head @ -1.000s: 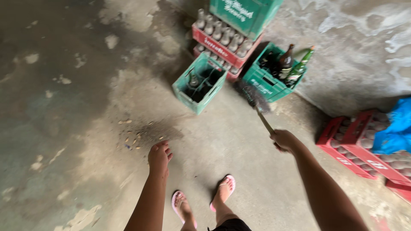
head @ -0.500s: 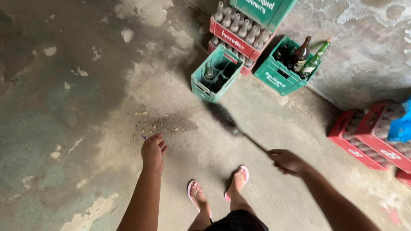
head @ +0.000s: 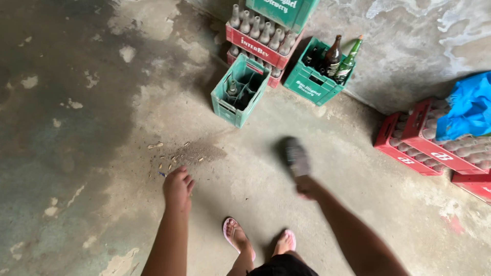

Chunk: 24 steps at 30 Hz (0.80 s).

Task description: The person sweeps debris into a pile by hand using a small brush and then moves several plastic crates to a shelf before placing a blue cloth on the shelf.

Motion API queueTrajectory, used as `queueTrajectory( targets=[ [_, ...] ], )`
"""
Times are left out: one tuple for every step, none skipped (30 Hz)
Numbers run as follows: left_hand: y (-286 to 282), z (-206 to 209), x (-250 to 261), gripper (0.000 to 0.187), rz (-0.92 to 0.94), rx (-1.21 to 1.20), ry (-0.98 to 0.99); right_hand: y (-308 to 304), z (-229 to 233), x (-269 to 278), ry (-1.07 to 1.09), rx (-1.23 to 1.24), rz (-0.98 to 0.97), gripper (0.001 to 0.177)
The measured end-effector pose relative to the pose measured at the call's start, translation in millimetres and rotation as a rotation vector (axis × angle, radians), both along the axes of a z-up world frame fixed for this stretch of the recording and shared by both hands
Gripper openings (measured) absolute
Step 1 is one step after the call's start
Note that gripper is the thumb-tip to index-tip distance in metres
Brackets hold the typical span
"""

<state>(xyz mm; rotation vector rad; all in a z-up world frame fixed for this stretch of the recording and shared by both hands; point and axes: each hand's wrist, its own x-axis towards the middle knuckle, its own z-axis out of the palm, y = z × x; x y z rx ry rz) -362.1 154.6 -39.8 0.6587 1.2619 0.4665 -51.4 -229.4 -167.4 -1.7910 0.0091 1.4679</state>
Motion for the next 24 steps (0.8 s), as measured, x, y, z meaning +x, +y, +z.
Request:
queueTrajectory(
  targets=[
    [6.6,-5.5,-0.7,0.026,0.025,-0.003,-0.022,25.4,-6.4,-22.9,-0.042,-0.096,0.069,0.039],
    [13.4,-10.2,-0.9,0.025,0.044,-0.015,-0.041,51.8,-3.6,-45.7,0.022,0.016,-0.007,0.046],
    [15.4,-14.5,-2.6,0.025,0.060,-0.034,-0.056,77.5,9.4,-68.5,0.305,-0.151,-0.281,0.035],
    [14.6,-16.8,-0.1,0.025,0.076,-0.053,-0.070,101.4,28.1,-85.2,0.309,-0.153,-0.260,0.035],
    [14.2,-14.7,7.8,0.025,0.071,-0.067,-0.032,119.1,52.9,-88.7,0.310,-0.151,-0.237,0.036],
    [15.2,-9.0,14.3,0.025,0.067,-0.079,0.007,127.2,80.9,-84.0,0.310,-0.134,-0.207,0.036],
    [14.5,-3.2,19.0,0.025,0.059,-0.095,0.048,132.1,106.7,-83.2,0.311,-0.119,-0.180,0.035],
    [13.5,2.8,26.4,0.025,0.044,-0.091,0.030,134.3,131.0,-81.8,0.312,-0.106,-0.153,0.036],
    [10.6,10.2,33.1,0.024,0.030,-0.089,0.018,127.7,156.2,-76.6,0.271,-0.095,-0.119,0.037],
    [6.3,16.8,37.9,0.024,0.017,-0.086,0.007,113.2,182.6,-67.4,0.229,-0.084,-0.085,0.038],
    [5.0,21.9,42.9,0.025,0.011,-0.099,0.017,102.6,207.1,-56.6,0.179,-0.065,-0.044,0.039],
    [2.1,24.4,45.7,0.025,0.005,-0.111,0.027,89.2,230.2,-48.5,0.150,-0.082,-0.048,0.042],
    [-0.7,24.2,43.3,0.026,0.001,-0.126,0.045,73.8,250.2,-43.5,0.126,-0.103,-0.050,0.046],
    [-1.4,22.3,38.4,0.027,0.008,-0.122,0.043,59.3,267.2,-37.0,0.093,-0.151,-0.029,0.048],
    [-0.9,19.2,34.6,0.029,0.012,-0.119,0.040,47.4,280.1,-28.1,0.058,-0.200,-0.011,0.050],
    [2.4,15.4,33.7,0.031,0.016,-0.115,0.036,40.0,285.3,-20.4,0.028,-0.242,0.021,0.050],
    [4.6,11.3,31.9,0.031,0.024,-0.116,0.079,29.1,285.4,-14.3,0.002,-0.288,0.055,0.050],
    [6.7,7.7,29.7,0.030,0.032,-0.117,0.121,17.7,280.1,-8.6,-0.024,-0.335,0.089,0.050],
    [9.1,4.9,27.0,0.030,0.046,-0.116,0.164,12.6,266.2,-6.3,-0.043,-0.342,0.137,0.047],
    [8.4,1.7,25.7,0.030,0.042,-0.122,0.184,11.7,245.0,-8.7,-0.062,-0.349,0.185,0.045],
    [9.0,-1.1,27.1,0.030,0.044,-0.120,0.201,14.9,220.3,-9.2,-0.086,-0.349,0.236,0.044],
    [10.9,-4.3,30.0,0.030,0.046,-0.119,0.218,21.6,194.0,-13.3,-0.067,-0.339,0.204,0.045],
    [11.7,-7.9,29.8,0.031,0.021,-0.096,0.212,27.5,170.2,-23.1,-0.041,-0.335,0.174,0.048],
    [13.4,-12.0,30.2,0.033,-0.004,-0.073,0.207,35.8,150.4,-33.5,-0.023,-0.342,0.175,0.049]
  ],
)
